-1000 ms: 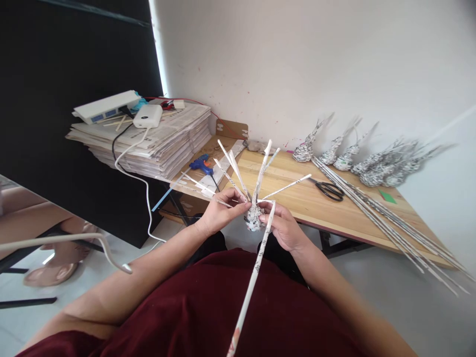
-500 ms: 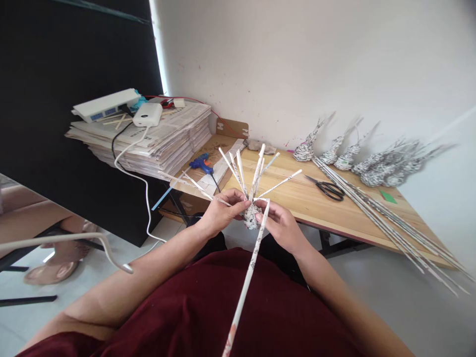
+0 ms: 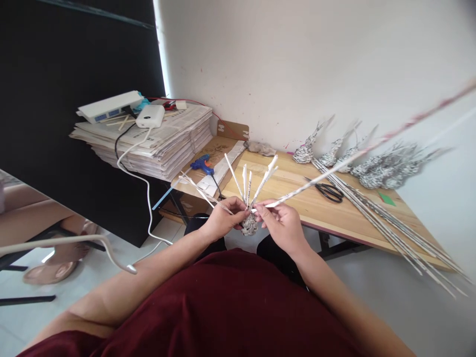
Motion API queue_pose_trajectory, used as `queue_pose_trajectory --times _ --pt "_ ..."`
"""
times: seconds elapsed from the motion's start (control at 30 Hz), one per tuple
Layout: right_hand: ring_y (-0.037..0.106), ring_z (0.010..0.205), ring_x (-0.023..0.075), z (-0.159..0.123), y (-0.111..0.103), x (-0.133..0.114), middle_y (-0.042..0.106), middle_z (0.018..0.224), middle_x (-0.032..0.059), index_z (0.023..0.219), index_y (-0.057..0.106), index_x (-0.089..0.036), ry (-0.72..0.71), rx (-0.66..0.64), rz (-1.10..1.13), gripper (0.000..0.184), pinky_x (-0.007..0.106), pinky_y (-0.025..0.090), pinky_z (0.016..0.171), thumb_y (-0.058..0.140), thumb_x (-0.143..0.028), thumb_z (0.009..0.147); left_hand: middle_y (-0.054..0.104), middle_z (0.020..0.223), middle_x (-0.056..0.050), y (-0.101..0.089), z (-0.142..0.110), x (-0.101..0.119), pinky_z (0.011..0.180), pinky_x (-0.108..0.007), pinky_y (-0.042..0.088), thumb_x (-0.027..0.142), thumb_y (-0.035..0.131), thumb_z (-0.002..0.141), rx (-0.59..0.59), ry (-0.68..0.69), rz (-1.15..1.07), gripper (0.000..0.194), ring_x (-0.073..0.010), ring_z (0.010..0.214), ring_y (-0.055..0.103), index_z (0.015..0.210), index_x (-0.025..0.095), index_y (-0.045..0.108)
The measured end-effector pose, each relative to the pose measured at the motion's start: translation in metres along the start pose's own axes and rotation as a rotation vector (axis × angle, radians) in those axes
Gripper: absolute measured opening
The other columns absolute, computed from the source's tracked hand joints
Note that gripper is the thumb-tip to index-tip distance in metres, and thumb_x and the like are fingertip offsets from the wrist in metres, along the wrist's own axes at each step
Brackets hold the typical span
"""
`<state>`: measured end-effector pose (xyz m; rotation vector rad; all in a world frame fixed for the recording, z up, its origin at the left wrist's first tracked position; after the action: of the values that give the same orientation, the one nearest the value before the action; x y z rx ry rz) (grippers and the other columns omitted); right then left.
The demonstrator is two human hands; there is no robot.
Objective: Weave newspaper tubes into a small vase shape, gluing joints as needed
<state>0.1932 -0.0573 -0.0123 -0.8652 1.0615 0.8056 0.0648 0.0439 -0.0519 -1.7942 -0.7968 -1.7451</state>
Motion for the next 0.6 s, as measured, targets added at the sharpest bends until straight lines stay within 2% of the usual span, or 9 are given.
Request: queue_pose_trajectory --times 0.1,0.23,0.4,0.6 --pt "0.067 0.062 0.0186 0.004 0.004 0.009 0.071 0.074 0.0076 0.089 0.069 -0.016 0.162 -0.036 0.152 0.038 0.028 0.053 0.049 0.069 -0.053 0.084 0.059 0.068 0.002 0.002 -0.004 -0.005 0.047 -0.021 0.055 0.045 0.082 0.068 -0.024 -0.015 -0.021 0.040 -0.0081 0.057 0.055 0.077 0.015 0.058" --pt "0.066 0.060 0.0159 0.004 0.006 0.013 0.070 0.075 0.0065 0.090 0.067 -0.015 0.212 -0.069 0.098 0.041 0.022 0.050 0.043 0.070 -0.055 0.082 0.059 0.066 0.002 0.003 -0.012 -0.010 0.046 -0.019 0.054 0.045 0.081 0.070 -0.062 -0.042 -0.006 0.040 -0.0070 0.054 0.053 0.077 0.014 0.058" --pt "0.068 0.069 0.0150 -0.001 0.010 0.012 0.071 0.092 0.0089 0.093 0.069 -0.014 0.205 -0.156 0.076 0.039 0.023 0.056 0.054 0.065 -0.053 0.086 0.061 0.067 0.001 0.001 -0.022 -0.015 0.045 -0.019 0.052 0.044 0.080 0.072 -0.108 -0.060 0.025 0.039 -0.0079 0.054 0.055 0.081 0.014 0.057" --pt "0.069 0.071 0.0164 -0.009 0.017 0.013 0.071 0.080 0.0057 0.092 0.070 -0.016 0.259 -0.206 0.046 0.036 0.028 0.059 0.062 0.066 -0.051 0.086 0.064 0.069 -0.001 -0.006 -0.032 -0.020 0.053 -0.018 0.049 0.037 0.080 0.074 -0.161 -0.024 0.103 0.031 -0.0082 0.058 0.057 0.078 0.012 0.061"
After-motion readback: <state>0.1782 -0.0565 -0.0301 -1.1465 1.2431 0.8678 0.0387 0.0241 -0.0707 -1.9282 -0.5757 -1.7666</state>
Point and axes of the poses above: each hand's wrist, its own z-axis towards the middle knuckle, its own y-axis out of the palm, x = y × z, the point moved 4 cm from there along z, towards the middle knuckle
